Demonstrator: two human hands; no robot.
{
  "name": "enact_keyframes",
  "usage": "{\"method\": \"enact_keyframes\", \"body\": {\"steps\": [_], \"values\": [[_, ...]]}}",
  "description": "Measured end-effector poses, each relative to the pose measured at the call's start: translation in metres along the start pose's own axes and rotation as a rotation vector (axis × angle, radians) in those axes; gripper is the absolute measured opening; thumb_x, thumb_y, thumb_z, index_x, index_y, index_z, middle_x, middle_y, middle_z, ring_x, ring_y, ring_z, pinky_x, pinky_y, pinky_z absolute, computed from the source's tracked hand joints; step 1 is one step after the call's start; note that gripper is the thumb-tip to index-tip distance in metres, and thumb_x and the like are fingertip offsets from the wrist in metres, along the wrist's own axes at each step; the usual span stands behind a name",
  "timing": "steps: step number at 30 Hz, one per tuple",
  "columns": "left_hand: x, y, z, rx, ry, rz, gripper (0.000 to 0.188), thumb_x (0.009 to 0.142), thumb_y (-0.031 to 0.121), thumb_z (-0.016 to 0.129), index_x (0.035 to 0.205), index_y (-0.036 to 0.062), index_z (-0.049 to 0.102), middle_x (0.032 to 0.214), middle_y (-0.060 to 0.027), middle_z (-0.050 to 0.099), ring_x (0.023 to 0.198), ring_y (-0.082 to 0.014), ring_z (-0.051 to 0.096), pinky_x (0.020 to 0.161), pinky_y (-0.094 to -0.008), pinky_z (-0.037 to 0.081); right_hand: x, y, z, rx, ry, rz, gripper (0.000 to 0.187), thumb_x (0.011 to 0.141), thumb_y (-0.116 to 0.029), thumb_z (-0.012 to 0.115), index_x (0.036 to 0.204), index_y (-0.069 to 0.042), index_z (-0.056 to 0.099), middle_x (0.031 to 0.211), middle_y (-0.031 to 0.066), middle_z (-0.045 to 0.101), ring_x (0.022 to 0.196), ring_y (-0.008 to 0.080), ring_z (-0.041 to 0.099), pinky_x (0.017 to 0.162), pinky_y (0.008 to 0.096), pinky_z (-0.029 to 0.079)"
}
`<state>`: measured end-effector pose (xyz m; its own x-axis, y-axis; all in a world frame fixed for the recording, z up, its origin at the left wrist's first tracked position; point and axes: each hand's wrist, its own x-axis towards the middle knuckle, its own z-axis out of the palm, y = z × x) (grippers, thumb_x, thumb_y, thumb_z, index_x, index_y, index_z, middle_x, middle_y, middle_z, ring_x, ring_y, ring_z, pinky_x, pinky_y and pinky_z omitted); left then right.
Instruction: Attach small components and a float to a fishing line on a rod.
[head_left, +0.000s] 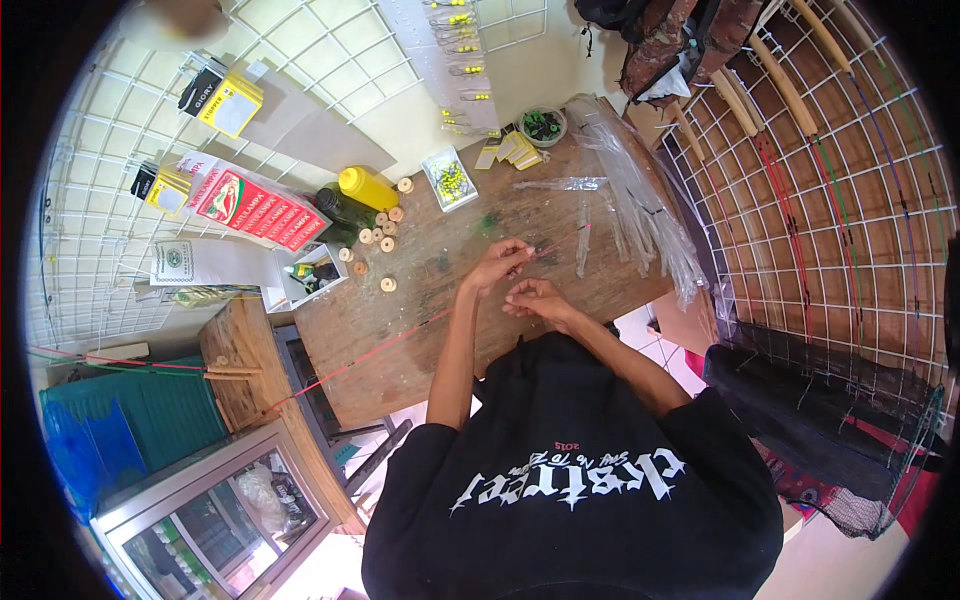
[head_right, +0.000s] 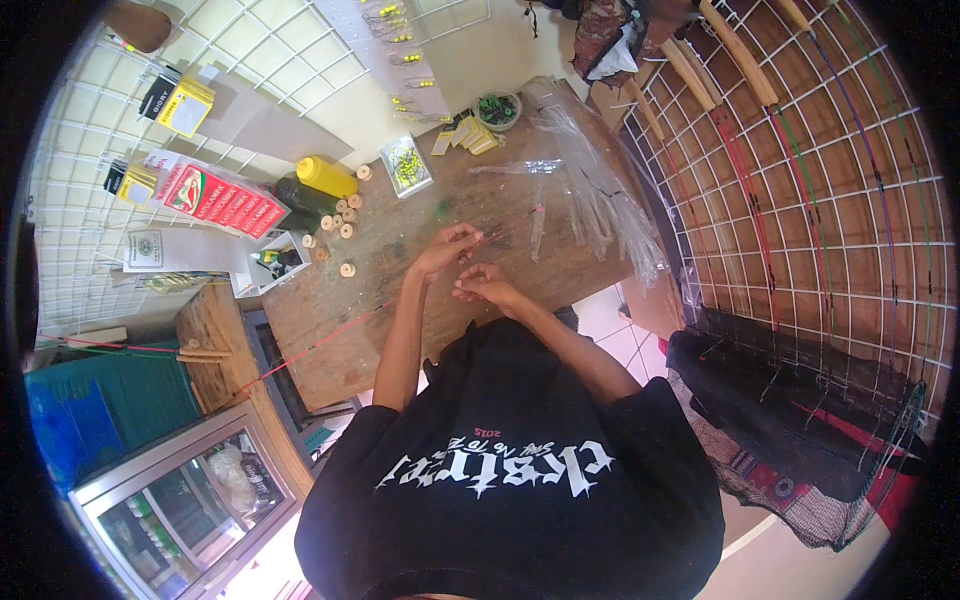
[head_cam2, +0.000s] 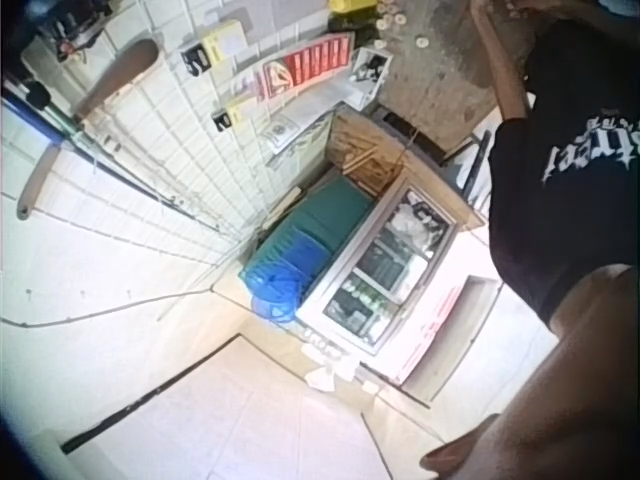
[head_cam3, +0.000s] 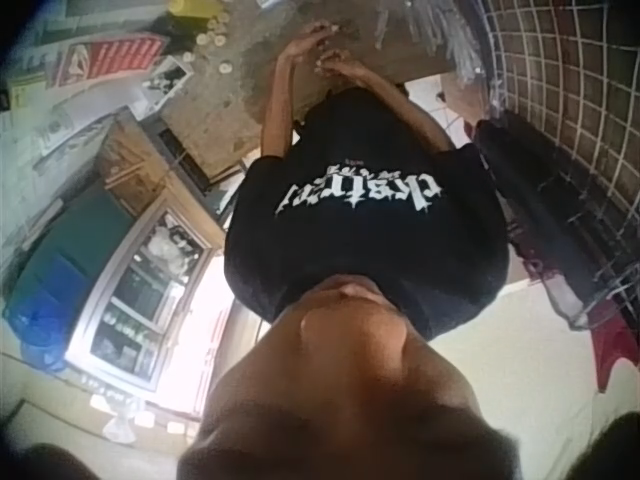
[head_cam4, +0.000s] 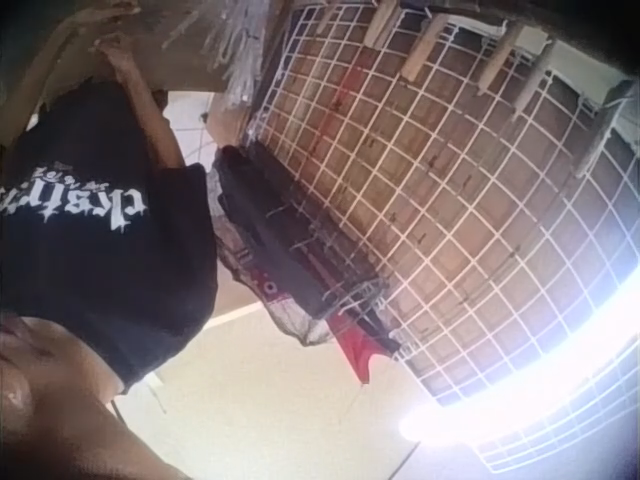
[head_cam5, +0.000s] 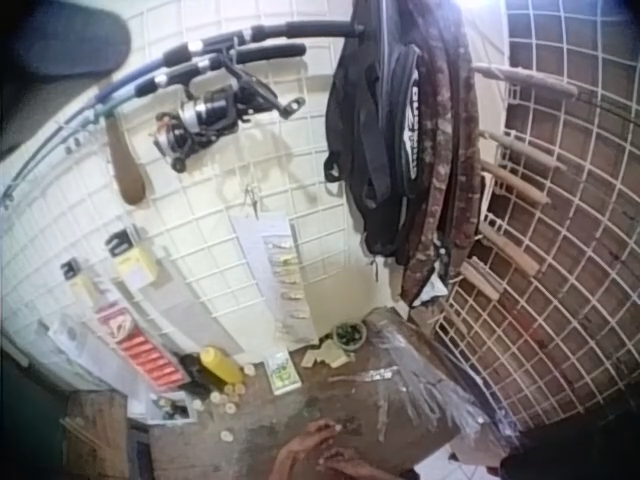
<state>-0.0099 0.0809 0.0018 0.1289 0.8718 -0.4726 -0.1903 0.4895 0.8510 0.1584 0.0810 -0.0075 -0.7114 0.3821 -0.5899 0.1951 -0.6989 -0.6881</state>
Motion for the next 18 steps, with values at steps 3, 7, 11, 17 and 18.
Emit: {"method": "enact_keyframes", "body": {"steps": [3, 7, 11, 17, 18], "values": [[0.000, -0.001, -0.002, 0.001, 0.004, 0.005, 0.021, 0.089, 0.029, 0.065, 0.094, 0.0086, 0.061, 0.077, 0.0054, 0.055, 0.066, -0.0040, 0.048, 0.056, -0.0200, 0.037, -0.009, 0.000, -0.009, -0.021, -0.036, -0.098, 0.029, 0.087, -0.023, 0.069, 0.105, -0.002, 0.060, 0.091, 0.0085, 0.068, 0.081, 0.0122, 0.064, 0.073, 0.0223, 0.049], [0.000, 0.000, -0.002, -0.001, 0.017, 0.000, 0.022, 0.089, 0.030, 0.065, 0.093, 0.0092, 0.060, 0.074, 0.0057, 0.054, 0.065, -0.0036, 0.048, 0.056, -0.0198, 0.036, -0.040, -0.018, -0.033, -0.092, 0.035, -0.107, 0.027, 0.088, -0.025, 0.067, 0.099, -0.001, 0.065, 0.091, 0.0075, 0.069, 0.079, 0.0097, 0.063, 0.068, 0.0204, 0.047], [0.001, -0.002, -0.003, 0.003, 0.043, -0.006, 0.021, 0.089, 0.030, 0.065, 0.091, 0.0097, 0.060, 0.071, 0.0054, 0.052, 0.063, -0.0035, 0.047, 0.055, -0.0201, 0.035, -0.073, -0.029, -0.061, -0.241, 0.193, -0.161, 0.028, 0.088, -0.030, 0.066, 0.097, -0.003, 0.068, 0.082, 0.0014, 0.065, 0.071, 0.0055, 0.056, 0.059, 0.0191, 0.039], [0.003, 0.000, 0.000, 0.003, 0.030, -0.001, 0.021, 0.089, 0.030, 0.065, 0.088, 0.0103, 0.059, 0.071, 0.0058, 0.052, 0.063, -0.0038, 0.047, 0.055, -0.0205, 0.035, -0.104, -0.025, -0.118, -0.220, 0.323, -0.172, 0.024, 0.089, -0.031, 0.065, 0.091, -0.007, 0.067, 0.081, -0.0028, 0.062, 0.075, 0.0044, 0.052, 0.066, 0.0198, 0.037], [0.003, 0.000, -0.001, 0.003, 0.032, -0.001, 0.021, 0.089, 0.030, 0.065, 0.088, 0.0103, 0.059, 0.071, 0.0058, 0.052, 0.063, -0.0038, 0.047, 0.055, -0.0205, 0.035, -0.105, -0.028, -0.117, -0.204, 0.354, -0.188, 0.023, 0.089, -0.030, 0.064, 0.091, -0.007, 0.067, 0.085, -0.0026, 0.064, 0.082, 0.0056, 0.056, 0.074, 0.0210, 0.041]]}}
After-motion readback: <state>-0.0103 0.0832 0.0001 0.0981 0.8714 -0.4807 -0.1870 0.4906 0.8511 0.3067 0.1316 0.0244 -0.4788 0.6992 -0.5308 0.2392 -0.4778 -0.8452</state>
